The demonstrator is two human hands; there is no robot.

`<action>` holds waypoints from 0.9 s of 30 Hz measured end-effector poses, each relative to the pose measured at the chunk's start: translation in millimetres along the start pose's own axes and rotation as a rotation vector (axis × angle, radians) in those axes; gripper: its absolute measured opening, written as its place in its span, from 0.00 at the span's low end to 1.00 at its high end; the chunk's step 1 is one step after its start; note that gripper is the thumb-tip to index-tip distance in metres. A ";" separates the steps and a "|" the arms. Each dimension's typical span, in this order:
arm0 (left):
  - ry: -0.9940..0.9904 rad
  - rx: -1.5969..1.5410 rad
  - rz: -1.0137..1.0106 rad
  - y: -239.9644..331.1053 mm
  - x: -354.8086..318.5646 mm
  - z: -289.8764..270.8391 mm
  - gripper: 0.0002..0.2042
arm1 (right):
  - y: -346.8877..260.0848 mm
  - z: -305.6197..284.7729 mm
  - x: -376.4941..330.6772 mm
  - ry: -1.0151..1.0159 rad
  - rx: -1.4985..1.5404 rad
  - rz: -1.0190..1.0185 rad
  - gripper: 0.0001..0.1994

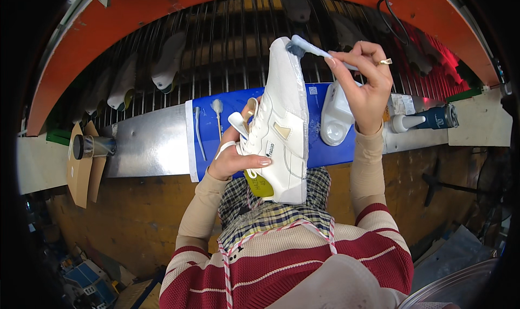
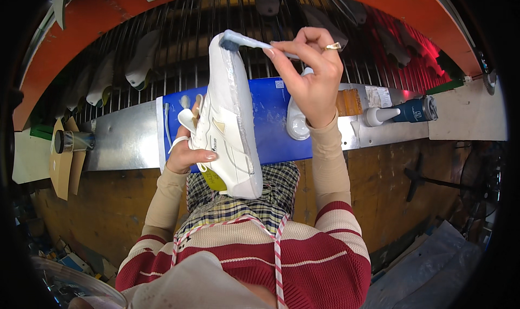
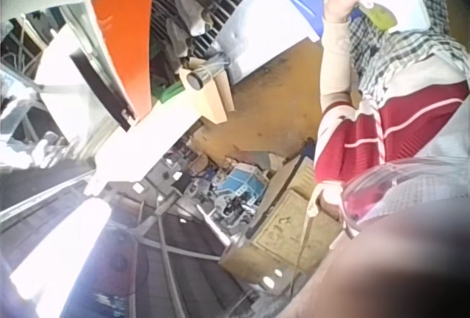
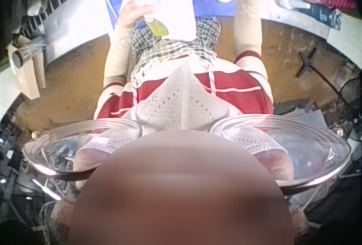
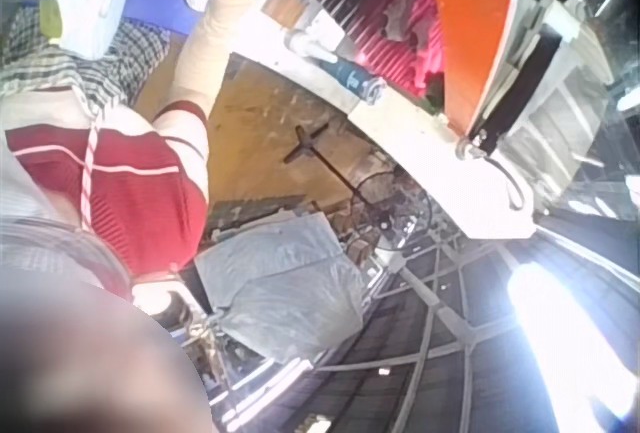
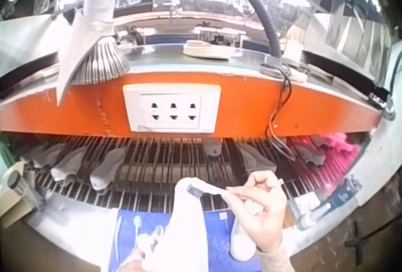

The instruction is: The person repeatedly brushes a white sneaker with a small brush, dipping it into a white paste on a blue mat. They rotate the shoe to clean different sides and the sole, then place it on a drying rack and pick up another shoe to continue brushing.

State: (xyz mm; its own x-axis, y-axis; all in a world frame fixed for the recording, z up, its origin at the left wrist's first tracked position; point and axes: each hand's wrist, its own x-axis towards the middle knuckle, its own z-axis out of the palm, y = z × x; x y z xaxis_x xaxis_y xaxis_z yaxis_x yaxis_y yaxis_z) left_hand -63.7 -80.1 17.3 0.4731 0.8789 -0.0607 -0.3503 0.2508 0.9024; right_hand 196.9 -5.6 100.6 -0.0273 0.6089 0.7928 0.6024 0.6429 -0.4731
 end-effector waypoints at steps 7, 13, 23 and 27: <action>-0.026 -0.011 0.080 -2.5 -1.1 -2.2 0.55 | 7.6 -4.5 16.3 -0.032 0.005 -0.091 0.09; 0.002 0.004 0.029 2.0 1.4 -3.8 0.59 | -1.1 -17.2 4.3 -0.101 0.059 -0.095 0.10; 0.058 -0.061 0.043 15.0 2.7 6.3 0.57 | -9.2 -28.4 -21.0 -0.237 0.387 0.031 0.12; 0.078 -0.111 -0.004 19.6 5.6 12.8 0.54 | -6.1 -12.9 -28.7 -0.190 0.508 0.260 0.08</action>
State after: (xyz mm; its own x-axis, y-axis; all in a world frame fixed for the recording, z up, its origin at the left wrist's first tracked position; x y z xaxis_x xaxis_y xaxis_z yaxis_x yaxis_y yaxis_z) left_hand -57.6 -75.4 40.1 0.4120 0.9056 -0.1010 -0.4375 0.2938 0.8499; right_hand 204.3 -33.0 85.8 -0.1001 0.8185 0.5658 0.1528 0.5745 -0.8041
